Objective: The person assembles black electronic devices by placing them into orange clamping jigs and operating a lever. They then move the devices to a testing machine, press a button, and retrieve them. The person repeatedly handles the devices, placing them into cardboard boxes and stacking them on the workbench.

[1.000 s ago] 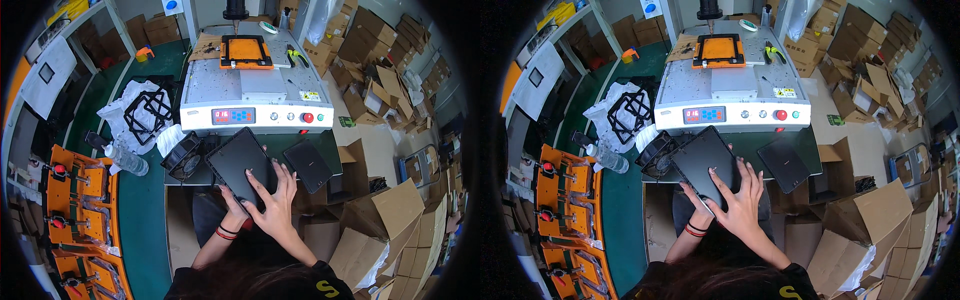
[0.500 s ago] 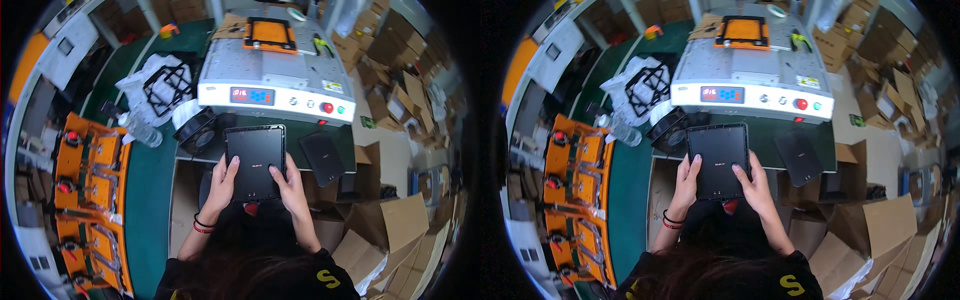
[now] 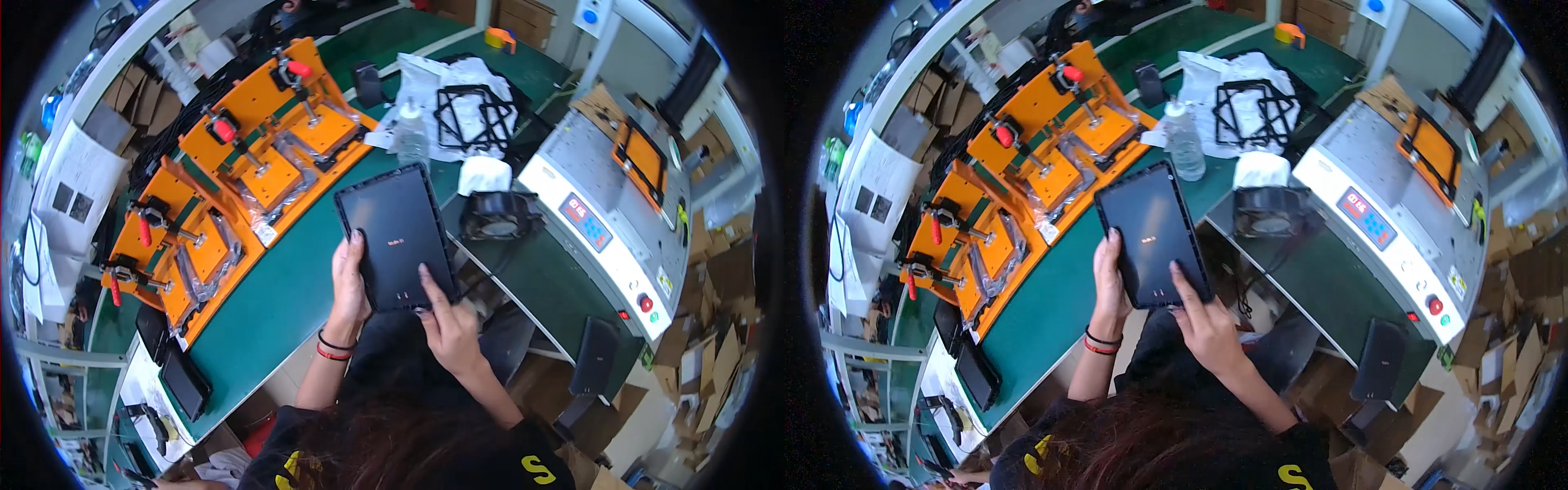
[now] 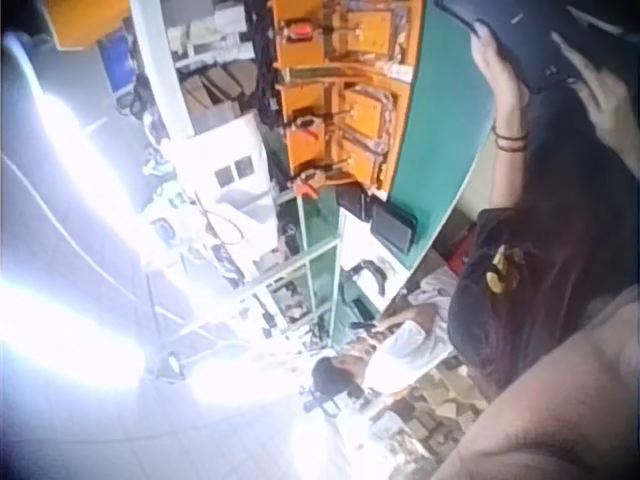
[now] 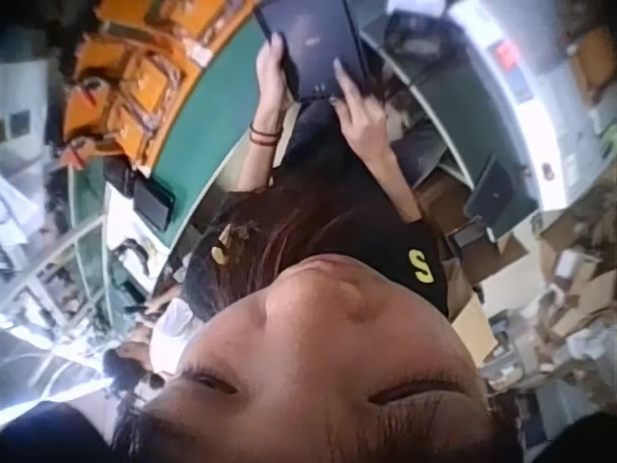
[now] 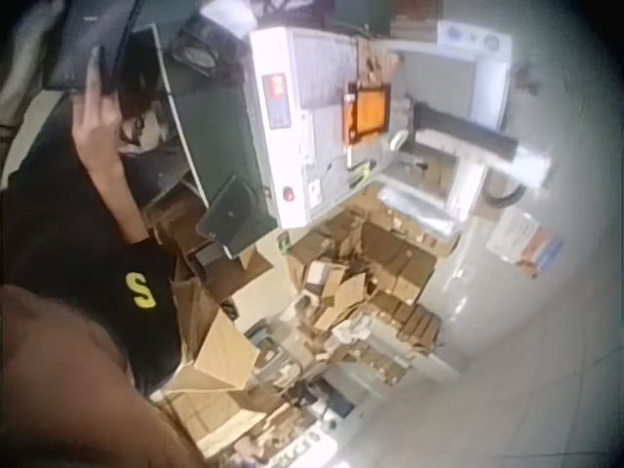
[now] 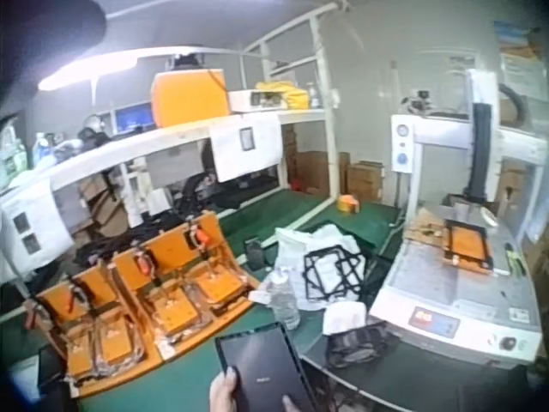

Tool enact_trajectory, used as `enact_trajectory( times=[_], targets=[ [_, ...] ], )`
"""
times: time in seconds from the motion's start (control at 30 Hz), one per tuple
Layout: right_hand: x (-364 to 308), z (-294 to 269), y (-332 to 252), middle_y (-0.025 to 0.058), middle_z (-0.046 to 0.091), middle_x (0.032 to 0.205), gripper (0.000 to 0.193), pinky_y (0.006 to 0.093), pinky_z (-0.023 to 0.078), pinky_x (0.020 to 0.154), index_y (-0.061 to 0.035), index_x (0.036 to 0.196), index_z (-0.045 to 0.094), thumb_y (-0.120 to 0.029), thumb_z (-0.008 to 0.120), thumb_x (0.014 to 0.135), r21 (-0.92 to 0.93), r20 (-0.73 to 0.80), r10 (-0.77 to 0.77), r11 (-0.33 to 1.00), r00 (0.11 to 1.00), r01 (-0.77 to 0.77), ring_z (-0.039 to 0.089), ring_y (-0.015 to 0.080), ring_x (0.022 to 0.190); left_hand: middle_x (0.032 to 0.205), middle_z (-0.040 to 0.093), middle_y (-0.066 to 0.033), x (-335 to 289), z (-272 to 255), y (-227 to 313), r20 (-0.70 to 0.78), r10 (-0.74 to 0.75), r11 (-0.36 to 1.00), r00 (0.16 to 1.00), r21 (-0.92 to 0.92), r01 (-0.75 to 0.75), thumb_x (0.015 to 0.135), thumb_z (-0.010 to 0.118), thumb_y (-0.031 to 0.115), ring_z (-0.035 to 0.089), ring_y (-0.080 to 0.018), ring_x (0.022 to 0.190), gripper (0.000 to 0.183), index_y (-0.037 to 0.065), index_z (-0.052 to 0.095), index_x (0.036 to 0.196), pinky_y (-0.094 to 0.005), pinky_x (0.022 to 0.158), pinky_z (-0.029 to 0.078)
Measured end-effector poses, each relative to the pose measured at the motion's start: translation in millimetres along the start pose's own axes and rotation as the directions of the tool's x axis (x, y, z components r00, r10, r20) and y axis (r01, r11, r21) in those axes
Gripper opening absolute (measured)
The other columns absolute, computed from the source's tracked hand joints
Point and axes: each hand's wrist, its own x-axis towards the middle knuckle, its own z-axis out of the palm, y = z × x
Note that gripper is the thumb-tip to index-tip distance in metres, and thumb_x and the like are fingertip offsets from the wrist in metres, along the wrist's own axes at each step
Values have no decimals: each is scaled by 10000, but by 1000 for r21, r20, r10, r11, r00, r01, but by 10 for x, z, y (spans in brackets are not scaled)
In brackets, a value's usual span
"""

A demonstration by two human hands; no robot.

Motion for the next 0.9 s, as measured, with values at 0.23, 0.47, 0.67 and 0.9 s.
enact_trajectory(
  times=[0.23,0.47,0.67,0.9],
  targets=[
    [584,546,95,176,586,1237,417,316,483,800,1,1299,517,9,524,882,-42,74,-89,995,993,92,631,273,896,1276,500,-128,381,-457,44,-140,113,992,984,72,-103,1015,378,314,466,-193,1189,439,-10,432,1307,-303,1005,359],
    [960,606,315,85,601,1230,381,230,405,675,-24,1328,504,-33,451,951,95,-25,152,984,988,-149,412,104,711,1454,294,-195,1749,-383,718,85,970,151,226,519,-841,851,512,84,274,-320,1369,550,50,313,1362,-451,1133,191],
    [914,820,500,63,553,868,389,231,395,684,-55,1340,504,-64,456,954,77,-32,163,984,986,-160,403,105,705,1495,321,-34,3226,-18,1021,796,600,-797,83,604,-29,824,538,268,257,-166,1390,511,185,471,1324,-495,1091,136],
    [1167,1031,586,53,528,890,370,226,407,683,-68,1334,515,-91,460,969,246,82,260,930,962,-272,424,89,725,1215,549,-210,3976,-20,2258,294,785,-328,546,944,-36,884,500,327,510,-368,1138,422,23,532,1175,-489,966,378]
  ],
)
